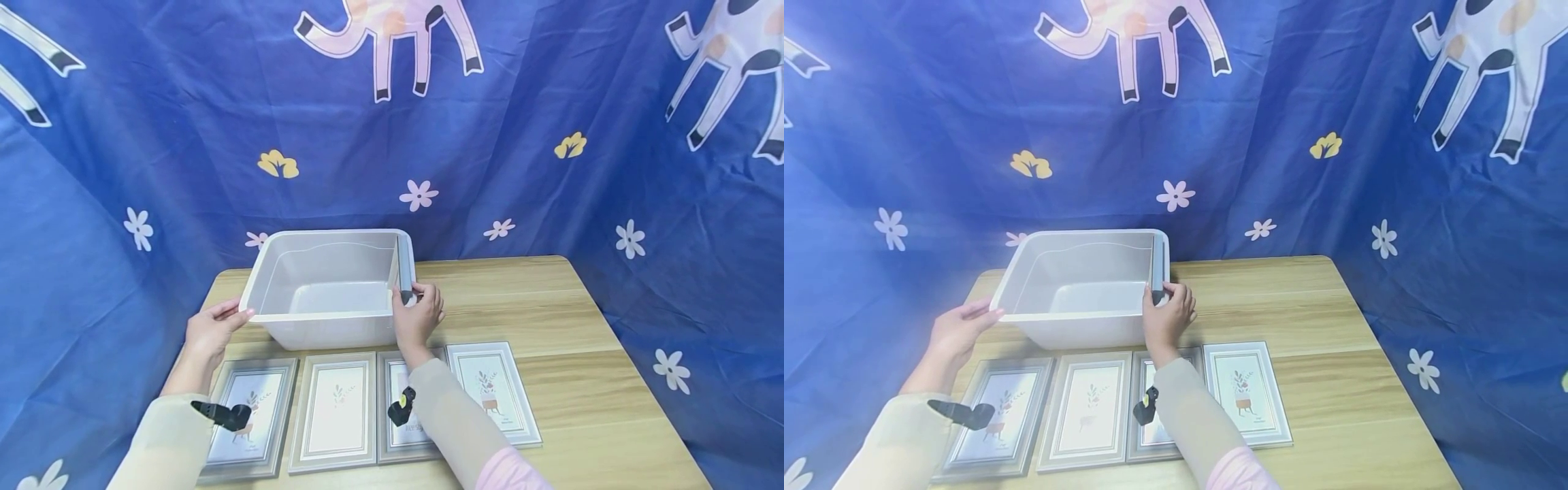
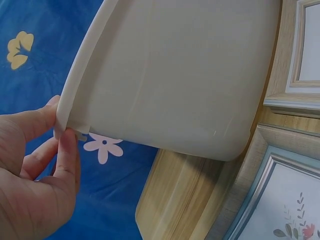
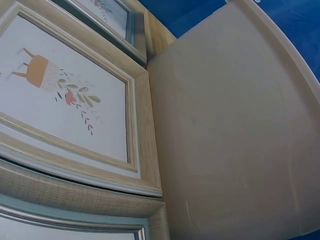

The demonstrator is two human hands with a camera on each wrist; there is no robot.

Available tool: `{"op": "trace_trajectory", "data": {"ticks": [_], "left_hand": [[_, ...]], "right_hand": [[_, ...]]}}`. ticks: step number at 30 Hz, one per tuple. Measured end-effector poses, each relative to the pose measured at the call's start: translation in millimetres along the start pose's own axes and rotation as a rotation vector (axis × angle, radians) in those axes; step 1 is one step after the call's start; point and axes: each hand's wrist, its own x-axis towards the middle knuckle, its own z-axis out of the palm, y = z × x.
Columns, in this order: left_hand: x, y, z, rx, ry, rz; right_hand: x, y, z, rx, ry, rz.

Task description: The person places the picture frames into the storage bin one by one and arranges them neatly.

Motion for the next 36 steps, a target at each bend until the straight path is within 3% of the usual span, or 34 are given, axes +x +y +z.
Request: {"op": "trace_trajectory", "data": {"ticks": [6, 15, 27, 36], "left_hand": [[0.4, -2.8, -0.9, 0.006, 0.004, 0.008], [0.4, -5.2, -1.5, 0.025, -0.009, 0.007], [-1.7, -2.2, -0.9, 0.060, -0.019, 0.009], [-0.8, -3.5, -1.8, 0.071, -0.019, 0.006]], "right_hand": [[-0.1, -1, -4, 0.039, -0.045, 0.011], [4.9, 1, -23, 0.147, -0.260, -0.012], [24.0, 21, -51, 0.158, -0.597, -0.202], [45.2, 48, -70, 0.069, -0.717, -0.339]]}}
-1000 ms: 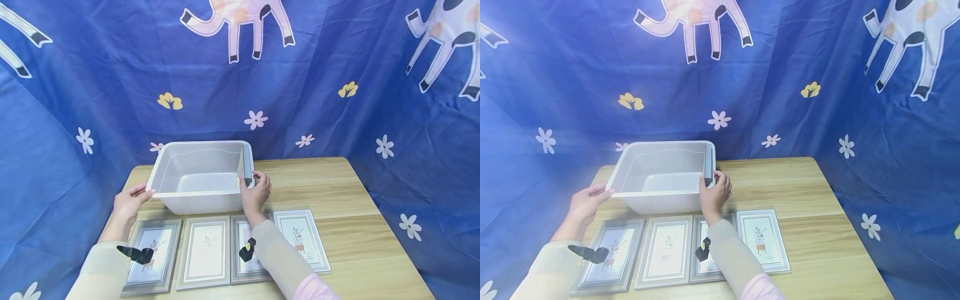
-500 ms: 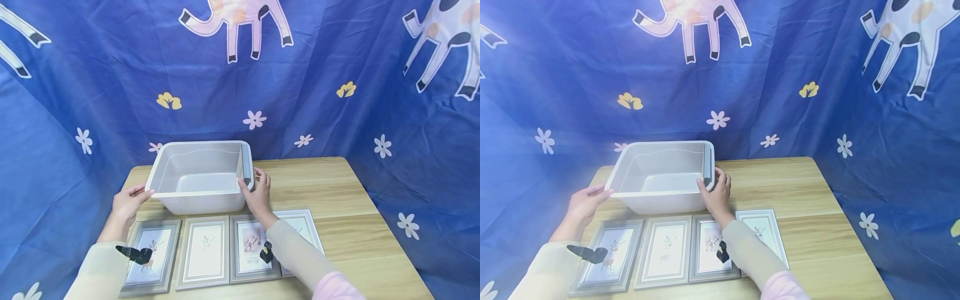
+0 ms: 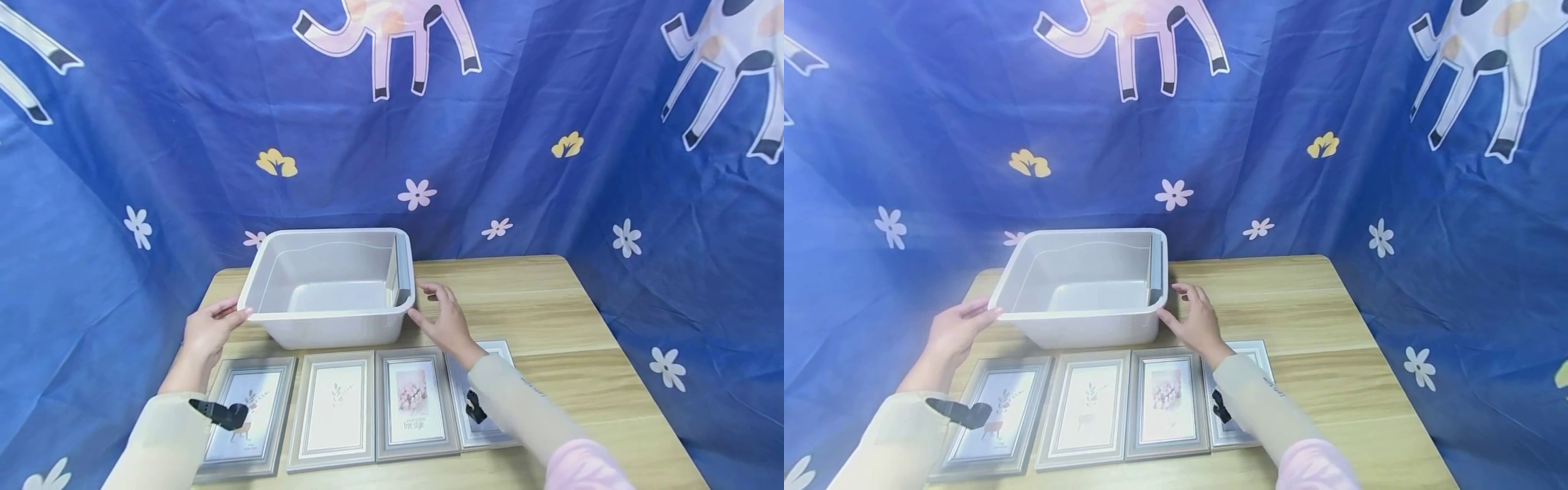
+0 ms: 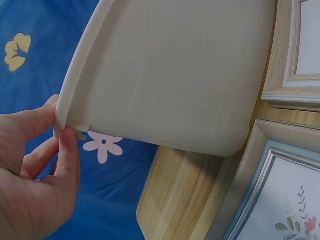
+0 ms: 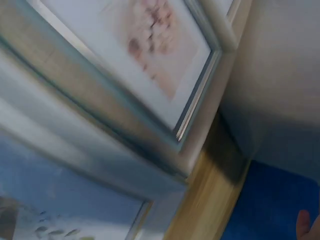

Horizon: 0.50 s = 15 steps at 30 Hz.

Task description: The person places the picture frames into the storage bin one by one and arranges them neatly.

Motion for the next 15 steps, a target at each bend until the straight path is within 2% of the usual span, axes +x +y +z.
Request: {"op": "trace_trajectory", "data": {"ticks": [15], "left_hand": [[0.0, -0.8, -0.7, -0.046, 0.010, 0.027]], "right_hand": [[-16.3, 48, -36, -0.160, -0.162, 0.066]]}}
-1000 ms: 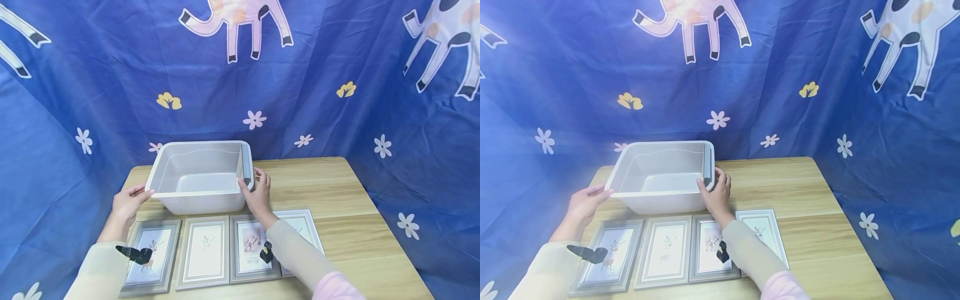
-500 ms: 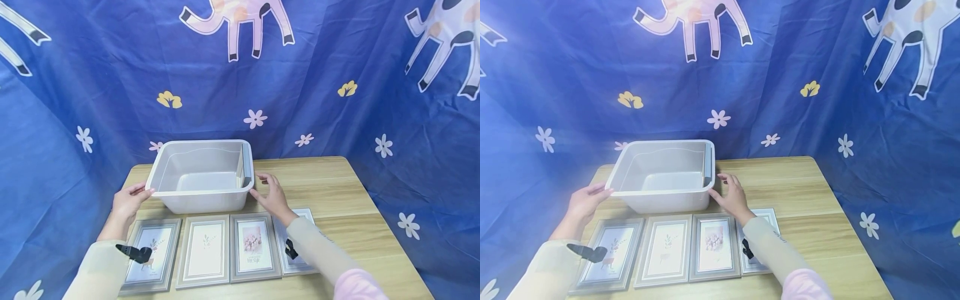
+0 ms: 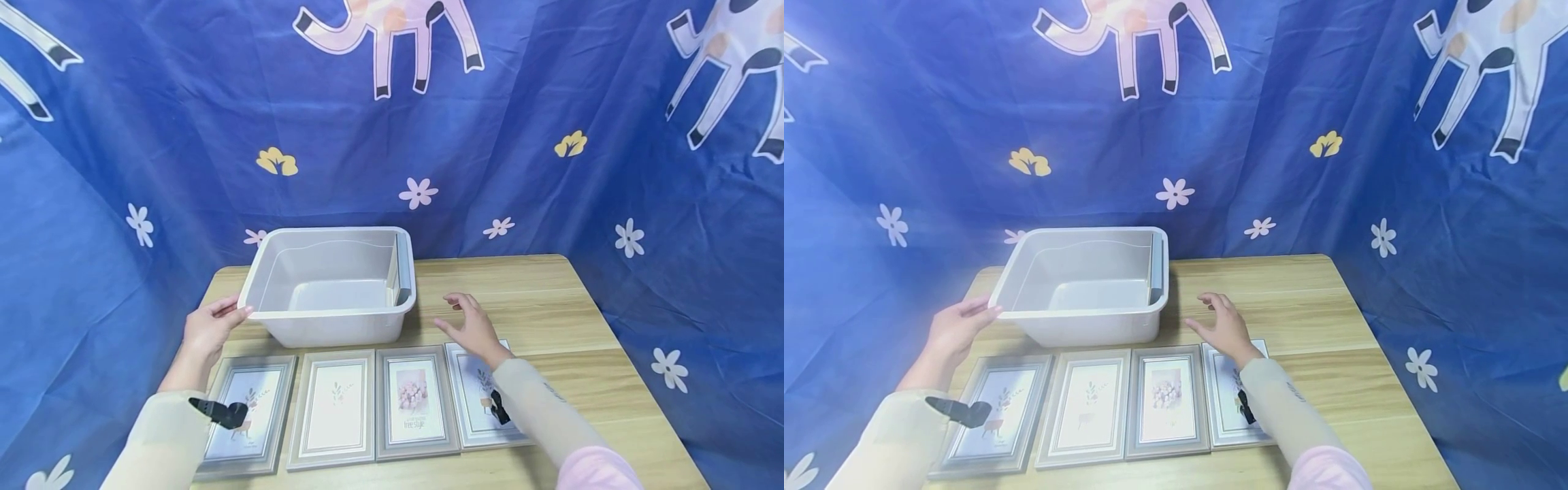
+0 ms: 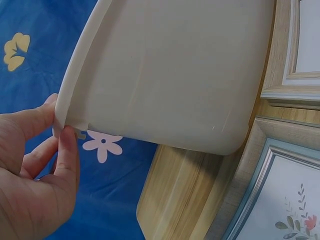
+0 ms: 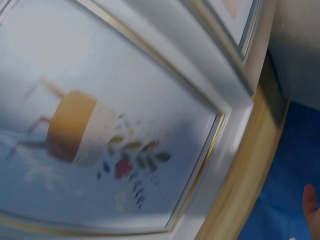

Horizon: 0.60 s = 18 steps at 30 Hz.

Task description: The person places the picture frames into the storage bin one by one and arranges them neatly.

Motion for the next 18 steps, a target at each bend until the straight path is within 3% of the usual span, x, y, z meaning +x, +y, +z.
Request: {"op": "trace_trajectory", "data": {"ticks": [6, 18], "left_hand": [[-0.2, -0.7, -0.7, -0.004, -0.003, 0.004], [-1.8, 1.1, -0.4, 0.012, -0.007, 0.007]], "right_hand": [[-7.6, 17, -8, -0.031, -0.083, 0.054], [-25.6, 53, -25, -0.074, -0.151, 0.139]]}}
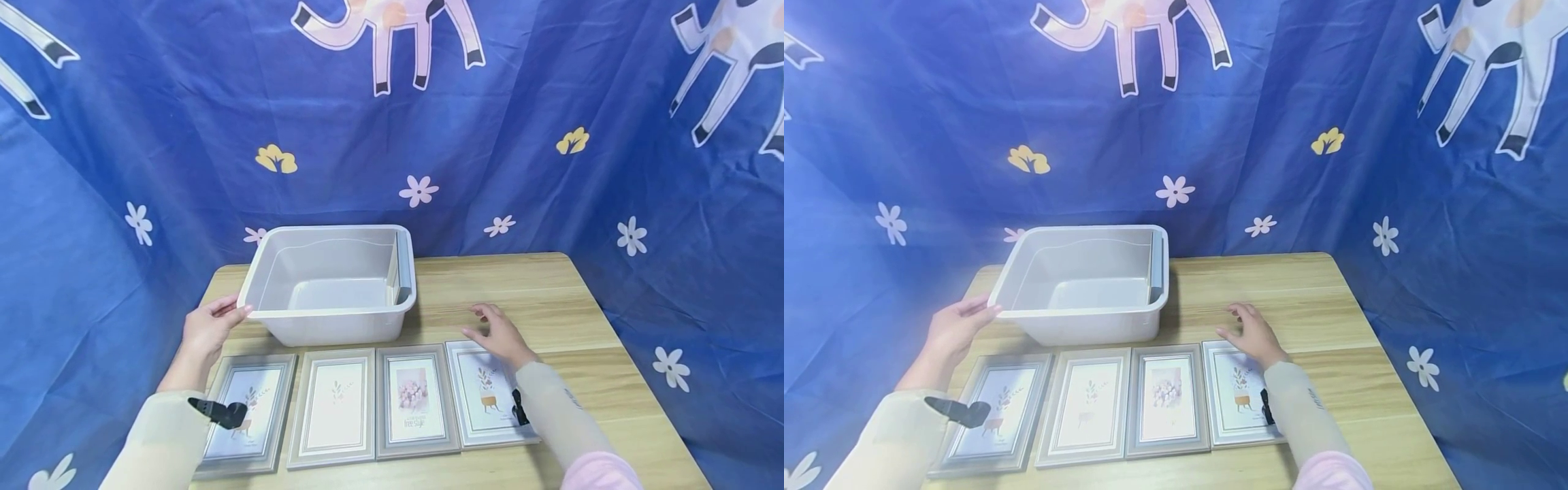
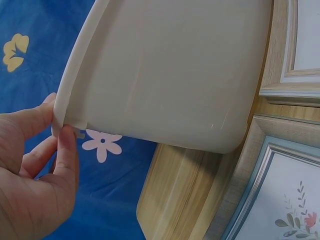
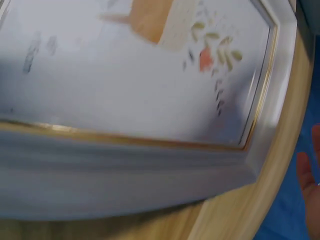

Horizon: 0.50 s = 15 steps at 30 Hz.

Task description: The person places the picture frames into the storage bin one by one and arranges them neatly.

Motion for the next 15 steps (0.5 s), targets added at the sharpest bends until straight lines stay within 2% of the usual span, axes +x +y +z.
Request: {"op": "trace_trajectory", "data": {"ticks": [10, 15], "left_hand": [[0.5, -1.5, 0.7, 0.005, 0.000, 0.000], [2.2, -1.9, 1.0, -0.034, 0.032, -0.017]], "right_hand": [[-12.8, 28, -7, 0.009, 0.000, 0.093], [-17.9, 43, -8, 0.019, 0.009, 0.133]]}}
